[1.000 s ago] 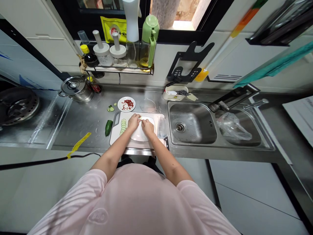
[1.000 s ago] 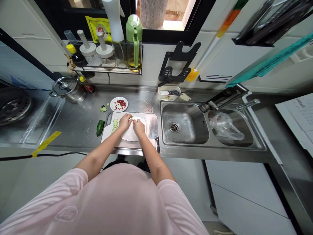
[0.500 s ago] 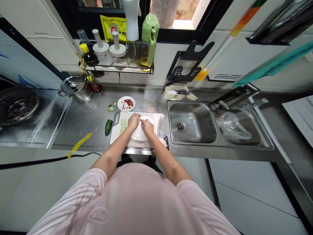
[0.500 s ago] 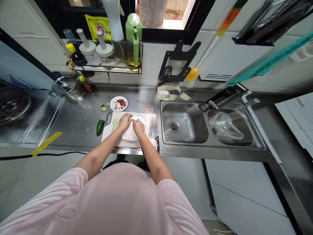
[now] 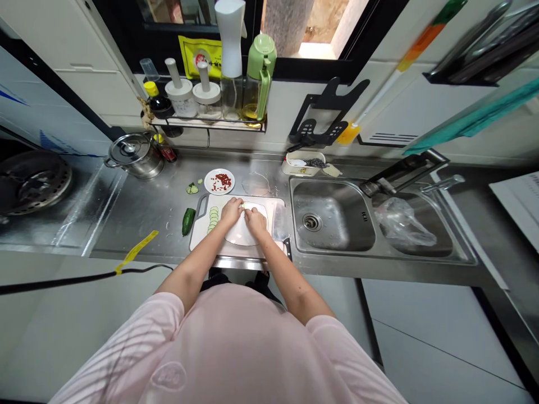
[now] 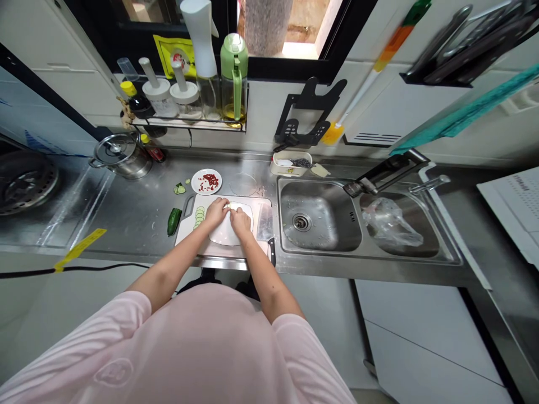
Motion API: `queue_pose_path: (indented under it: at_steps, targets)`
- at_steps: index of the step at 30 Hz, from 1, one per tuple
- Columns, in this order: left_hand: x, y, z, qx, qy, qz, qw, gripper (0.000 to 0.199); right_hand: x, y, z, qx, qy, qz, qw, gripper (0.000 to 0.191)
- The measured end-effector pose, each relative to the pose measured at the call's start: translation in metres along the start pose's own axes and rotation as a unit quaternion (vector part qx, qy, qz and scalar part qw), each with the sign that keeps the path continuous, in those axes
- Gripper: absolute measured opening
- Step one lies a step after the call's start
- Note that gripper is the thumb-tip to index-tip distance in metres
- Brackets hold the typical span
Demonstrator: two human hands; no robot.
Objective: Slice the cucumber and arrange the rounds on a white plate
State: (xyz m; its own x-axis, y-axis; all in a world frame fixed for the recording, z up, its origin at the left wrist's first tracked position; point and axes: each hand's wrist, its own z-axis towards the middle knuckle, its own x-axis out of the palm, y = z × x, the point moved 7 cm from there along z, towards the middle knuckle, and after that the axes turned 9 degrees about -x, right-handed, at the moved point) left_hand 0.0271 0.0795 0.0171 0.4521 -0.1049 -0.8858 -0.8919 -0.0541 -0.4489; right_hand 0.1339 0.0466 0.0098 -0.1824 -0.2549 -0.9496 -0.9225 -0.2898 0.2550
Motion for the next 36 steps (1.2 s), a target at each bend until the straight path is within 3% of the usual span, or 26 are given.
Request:
queue_pose_path:
  at_steps: [26, 36]
  targets:
    - [-0.004, -0.004, -0.002, -0.011, 0.015, 0.006, 1.0, 0.024, -0.006, 0.003, -0.01, 0.011, 0.02, 0.013, 1.0, 0.042]
    - [-0.006, -0.006, -0.004, -0.002, 0.016, 0.008, 1.0, 0.024, -0.008, 0.001, -0.012, 0.004, 0.0, 0.018, 1.0, 0.038]
